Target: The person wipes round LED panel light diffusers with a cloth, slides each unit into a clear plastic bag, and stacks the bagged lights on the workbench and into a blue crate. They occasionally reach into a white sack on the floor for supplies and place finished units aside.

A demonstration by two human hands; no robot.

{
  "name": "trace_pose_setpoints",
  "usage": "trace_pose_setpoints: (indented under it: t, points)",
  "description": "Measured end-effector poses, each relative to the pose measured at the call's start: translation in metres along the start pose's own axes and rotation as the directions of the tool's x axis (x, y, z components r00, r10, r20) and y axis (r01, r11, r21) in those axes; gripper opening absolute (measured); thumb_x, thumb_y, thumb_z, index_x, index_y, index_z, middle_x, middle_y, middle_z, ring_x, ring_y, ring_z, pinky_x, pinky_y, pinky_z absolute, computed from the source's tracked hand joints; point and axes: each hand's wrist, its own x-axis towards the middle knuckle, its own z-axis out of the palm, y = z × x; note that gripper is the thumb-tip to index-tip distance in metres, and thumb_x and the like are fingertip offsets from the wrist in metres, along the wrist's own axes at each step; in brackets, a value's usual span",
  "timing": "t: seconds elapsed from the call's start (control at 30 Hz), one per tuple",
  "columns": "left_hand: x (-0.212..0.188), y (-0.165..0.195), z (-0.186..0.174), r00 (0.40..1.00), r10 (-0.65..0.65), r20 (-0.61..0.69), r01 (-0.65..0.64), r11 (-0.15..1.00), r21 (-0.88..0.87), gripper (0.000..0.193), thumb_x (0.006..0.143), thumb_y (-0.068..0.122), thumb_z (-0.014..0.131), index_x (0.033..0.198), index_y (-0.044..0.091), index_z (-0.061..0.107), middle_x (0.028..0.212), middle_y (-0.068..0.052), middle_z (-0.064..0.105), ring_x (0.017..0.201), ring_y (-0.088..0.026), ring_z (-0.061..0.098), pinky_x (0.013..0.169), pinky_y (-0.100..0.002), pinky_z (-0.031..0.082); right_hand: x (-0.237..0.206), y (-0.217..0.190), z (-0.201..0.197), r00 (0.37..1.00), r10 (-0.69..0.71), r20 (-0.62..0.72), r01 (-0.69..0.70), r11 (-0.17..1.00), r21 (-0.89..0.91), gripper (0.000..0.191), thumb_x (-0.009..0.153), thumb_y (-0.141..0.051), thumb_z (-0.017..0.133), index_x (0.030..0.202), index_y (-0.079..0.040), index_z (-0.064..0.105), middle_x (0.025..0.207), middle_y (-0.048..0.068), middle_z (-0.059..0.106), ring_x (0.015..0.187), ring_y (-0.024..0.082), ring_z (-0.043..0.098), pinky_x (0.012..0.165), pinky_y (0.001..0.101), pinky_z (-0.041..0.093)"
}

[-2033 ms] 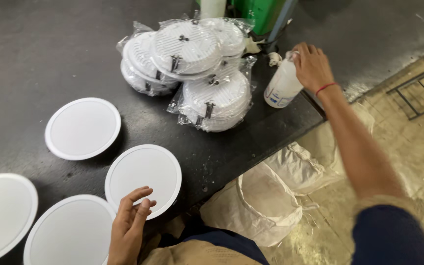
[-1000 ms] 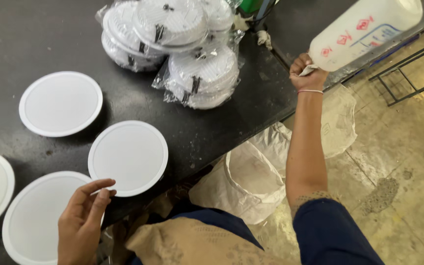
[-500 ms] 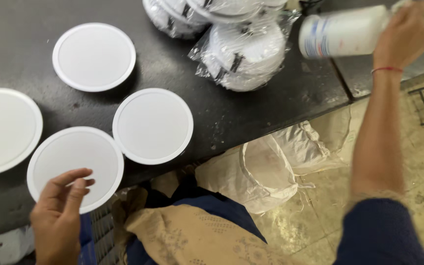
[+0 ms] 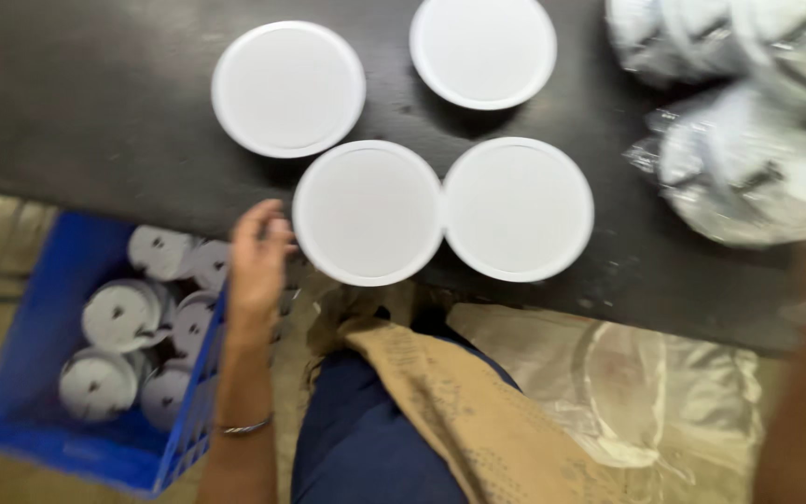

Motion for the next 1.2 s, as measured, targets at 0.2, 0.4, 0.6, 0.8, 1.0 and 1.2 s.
trace_pose_setpoints:
  t: [0.2, 0.4, 0.6, 0.8, 1.0, 1.2]
  points:
    - [0.004, -0.026, -0.001, 0.955, -0.221, 0.198, 0.249, 0.960, -0.131, 0.050, 0.095, 0.009, 0.064, 0.144, 0.004, 0.053, 0.113, -0.004, 0.064, 0.089, -0.012, 0.066, 0.076, -0.029, 0.059, -0.029, -0.168, 0.188, 0.925, 0.006, 0.379, -0.224, 0.815, 0.535, 0.037, 0.101, 0.004, 0.047, 0.135, -0.005, 0.059, 0.124, 0.012, 0.066, 0.117, 0.028, 0.065, 0.100, 0.0342, 0.055]
    - [0.016, -0.035, -0.012, 0.932, -0.122, 0.342, 0.243, 0.910, -0.337, 0.062, 0.091, -0.004, 0.070, 0.150, 0.001, 0.052, 0.106, -0.007, 0.062, 0.090, -0.011, 0.065, 0.080, -0.025, 0.059, -0.069, -0.286, 0.229, 0.755, -0.379, 0.535, 0.260, 0.922, 0.286, 0.055, 0.095, -0.001, 0.052, 0.150, 0.003, 0.048, 0.155, 0.021, 0.046, 0.144, 0.043, 0.039, 0.112, 0.0515, 0.033]
    - [0.024, -0.041, -0.020, 0.926, -0.110, 0.360, 0.229, 0.923, -0.308, 0.060, 0.089, -0.003, 0.070, 0.146, 0.001, 0.053, 0.109, -0.004, 0.059, 0.090, -0.011, 0.064, 0.077, -0.025, 0.060, -0.037, -0.298, 0.259, 0.792, -0.388, 0.471, 0.301, 0.920, 0.251, 0.062, 0.092, 0.008, 0.049, 0.153, -0.002, 0.048, 0.161, 0.015, 0.045, 0.153, 0.039, 0.036, 0.124, 0.0478, 0.035]
    - [0.029, -0.039, -0.024, 0.925, -0.010, 0.381, 0.137, 0.941, -0.309, 0.062, 0.090, -0.004, 0.072, 0.149, -0.001, 0.053, 0.114, -0.006, 0.056, 0.098, -0.012, 0.063, 0.086, -0.027, 0.059, -0.051, -0.317, 0.294, 0.777, -0.407, 0.480, 0.299, 0.910, 0.287, 0.055, 0.094, 0.003, 0.054, 0.148, -0.007, 0.054, 0.153, 0.013, 0.054, 0.145, 0.030, 0.047, 0.115, 0.0518, 0.037]
    - [0.031, -0.031, -0.028, 0.900, -0.076, 0.428, 0.234, 0.915, -0.330, 0.062, 0.090, -0.004, 0.070, 0.149, 0.000, 0.053, 0.111, -0.005, 0.055, 0.097, -0.013, 0.063, 0.085, -0.029, 0.061, -0.011, -0.285, 0.304, 0.902, -0.234, 0.363, 0.166, 0.964, 0.209, 0.053, 0.098, 0.010, 0.048, 0.147, -0.009, 0.058, 0.153, 0.011, 0.057, 0.148, 0.030, 0.052, 0.122, 0.0419, 0.047]
    - [0.033, -0.025, -0.031, 0.827, -0.296, 0.478, 0.534, 0.681, -0.501, 0.051, 0.098, 0.010, 0.060, 0.147, 0.000, 0.052, 0.116, -0.003, 0.065, 0.101, -0.011, 0.066, 0.084, -0.027, 0.060, -0.081, -0.317, 0.289, 0.760, -0.409, 0.505, 0.266, 0.905, 0.332, 0.046, 0.087, 0.001, 0.063, 0.132, -0.007, 0.066, 0.145, 0.013, 0.060, 0.135, 0.029, 0.057, 0.108, 0.0451, 0.049]
